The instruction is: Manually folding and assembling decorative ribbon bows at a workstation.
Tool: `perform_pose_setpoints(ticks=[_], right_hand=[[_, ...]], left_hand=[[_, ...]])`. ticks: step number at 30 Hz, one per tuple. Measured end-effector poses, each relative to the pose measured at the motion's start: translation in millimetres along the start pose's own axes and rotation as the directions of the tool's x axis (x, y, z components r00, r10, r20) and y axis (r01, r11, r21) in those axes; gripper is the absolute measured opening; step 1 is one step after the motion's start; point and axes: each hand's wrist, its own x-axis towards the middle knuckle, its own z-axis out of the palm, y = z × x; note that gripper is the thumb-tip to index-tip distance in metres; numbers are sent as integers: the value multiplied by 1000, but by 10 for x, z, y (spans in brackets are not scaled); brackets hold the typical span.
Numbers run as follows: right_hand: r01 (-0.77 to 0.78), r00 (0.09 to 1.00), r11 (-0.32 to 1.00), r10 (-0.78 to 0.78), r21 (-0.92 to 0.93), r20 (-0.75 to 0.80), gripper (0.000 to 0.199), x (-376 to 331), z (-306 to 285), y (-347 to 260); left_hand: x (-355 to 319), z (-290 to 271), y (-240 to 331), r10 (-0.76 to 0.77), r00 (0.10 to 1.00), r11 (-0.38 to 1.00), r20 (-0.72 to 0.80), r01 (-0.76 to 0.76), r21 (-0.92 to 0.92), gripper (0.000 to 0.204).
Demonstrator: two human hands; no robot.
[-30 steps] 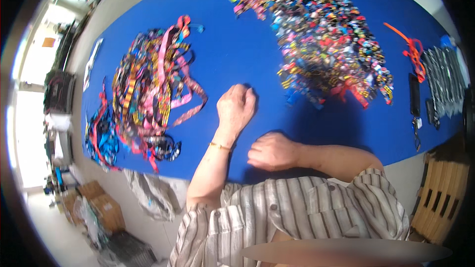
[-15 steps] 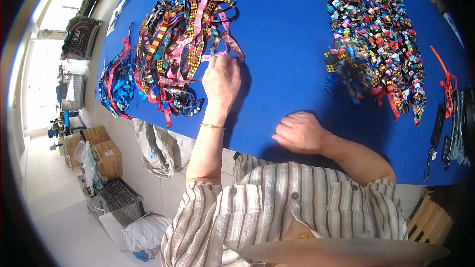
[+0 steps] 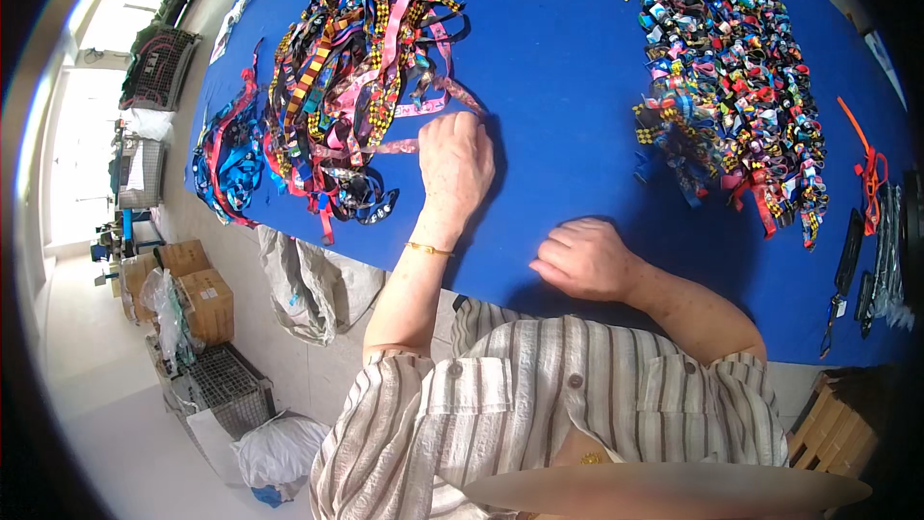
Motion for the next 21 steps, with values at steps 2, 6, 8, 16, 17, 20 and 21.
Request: perform_pose_setpoints(ticks=[2,6,8,16,17,20,21], right_hand=[[-4,1000,1000,4,-14,26,21,-22,-15,8],[-159,975,978,177,134,-135,15,14,-57,-8],[-266,918,931,323,249,-229,30,-12,-99,-27],[-150,960,986,163,72,-228,31,112,-302,32],[-150,960,986,162,70,-227,31,99,-316,17],[-222,956,969,238,103,-172,21,36,-391,-26],[-255,953,963,266,92,-147,15,20,-422,-37]], left_hand=[[-73,-38,121,16,999,998,39,-14,-62,10],[-220,-208,370,109,972,968,209,-56,-246,9],[-296,-266,477,209,945,927,250,-111,-358,12],[-478,-385,613,322,890,771,323,-49,-635,10],[-463,-403,619,322,890,770,322,-49,-636,10],[-443,-434,629,279,908,684,312,40,-729,10],[-442,-457,612,265,884,711,386,91,-697,11]])
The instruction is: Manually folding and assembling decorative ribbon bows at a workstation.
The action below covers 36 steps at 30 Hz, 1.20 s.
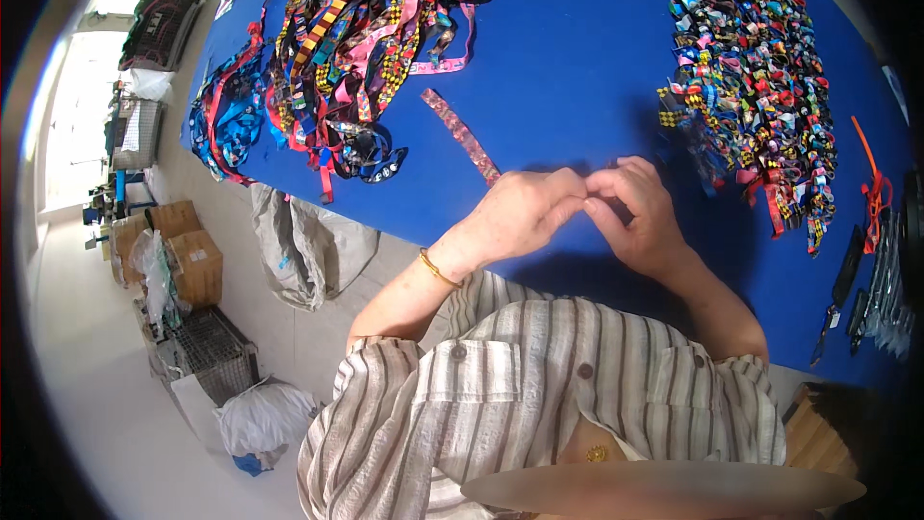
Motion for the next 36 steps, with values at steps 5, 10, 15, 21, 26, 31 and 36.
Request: perform_pose_setpoints(ticks=[5,10,15,21,26,31,36], right_hand=[[-209,978,977,209,28,-5,5,-179,-202,-144],[-467,880,870,475,161,-12,7,-514,-413,-150],[-627,765,767,639,133,-78,9,-814,-601,-121],[-670,722,740,667,53,-182,11,-971,-686,-70],[-688,708,726,676,19,-205,13,-1034,-646,29],[-738,661,675,716,-20,-226,9,-1134,-757,105],[-811,576,582,777,-62,-252,10,-1215,-893,109]], left_hand=[[21,-174,25,-87,986,993,144,98,-69,14],[-54,-376,-197,-147,972,986,182,159,-56,13],[-54,-604,-251,-310,924,949,225,315,14,13],[-84,-657,-477,-376,920,926,112,378,5,14],[-80,-534,-587,-443,891,894,-100,447,22,8],[-33,-490,-671,-449,874,870,-185,475,132,7],[-44,-474,-653,-465,841,856,-276,507,103,9]])
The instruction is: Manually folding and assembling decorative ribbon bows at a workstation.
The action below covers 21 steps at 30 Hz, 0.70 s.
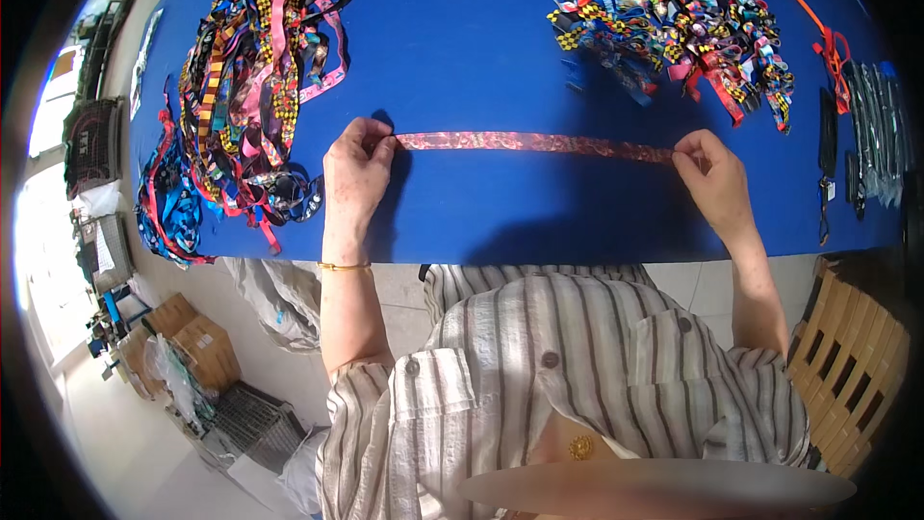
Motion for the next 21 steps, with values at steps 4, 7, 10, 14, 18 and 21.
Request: perform_pose_setpoints(ticks=[4,7,10,14,18,21], right_hand=[[-6,996,1000,4,-24,-89,11,-27,-59,154],[-46,992,998,41,-45,-118,12,-65,-102,155],[-65,987,996,55,-61,-152,14,-79,-101,165],[-90,981,993,74,-80,-182,15,-92,-116,112],[-85,979,984,54,-156,-196,16,-86,-131,162],[-84,967,979,35,-184,-252,17,-92,-154,232]], left_hand=[[-21,4,-43,-28,999,1000,-21,28,11,9],[-15,-2,-109,17,999,1000,-52,-15,26,10],[-34,-2,-105,17,998,999,-66,-14,49,10],[-51,14,-125,-18,996,1000,-89,19,17,9],[-41,15,-115,-45,995,995,-94,53,85,9],[-68,-13,-162,46,987,976,-151,-12,216,13]])
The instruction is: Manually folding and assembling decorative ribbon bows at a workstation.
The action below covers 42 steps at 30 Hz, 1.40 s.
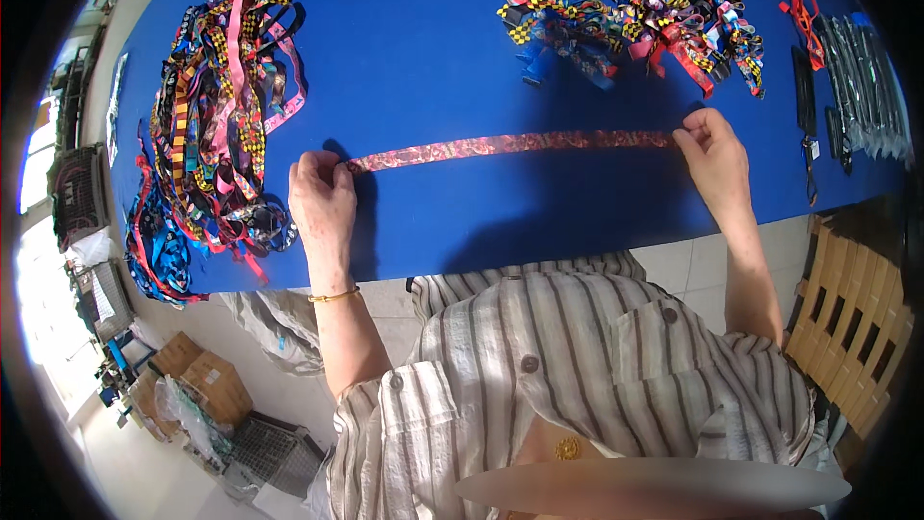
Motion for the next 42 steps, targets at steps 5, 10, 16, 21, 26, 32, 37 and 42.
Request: perform_pose_setpoints(ticks=[5,10,16,21,26,32,37,42], right_hand=[[24,995,1000,-24,-5,-101,16,-79,-101,-250],[368,929,920,-361,134,-76,13,-140,156,-685],[643,761,752,-649,143,-13,8,-140,739,-1055],[681,731,731,-682,52,8,6,-132,785,-1042],[544,839,834,-544,89,-30,10,-135,604,-831],[414,909,909,-411,40,-61,10,-98,316,-462],[304,948,953,-303,-12,-97,9,-115,170,-283],[230,971,973,-231,-29,-61,8,-103,52,-237]], left_hand=[[-135,-9,300,212,963,966,-165,-181,185,18],[-425,226,918,468,883,882,-45,-464,81,20],[-582,546,1204,566,817,824,114,-564,-51,26],[-544,576,1144,551,827,830,110,-557,37,25],[-513,504,988,477,874,874,86,-483,55,27],[-398,369,770,414,909,908,-56,-407,101,15],[-350,285,573,332,939,939,-94,-319,124,14],[-311,227,427,266,957,958,-120,-248,146,11]])
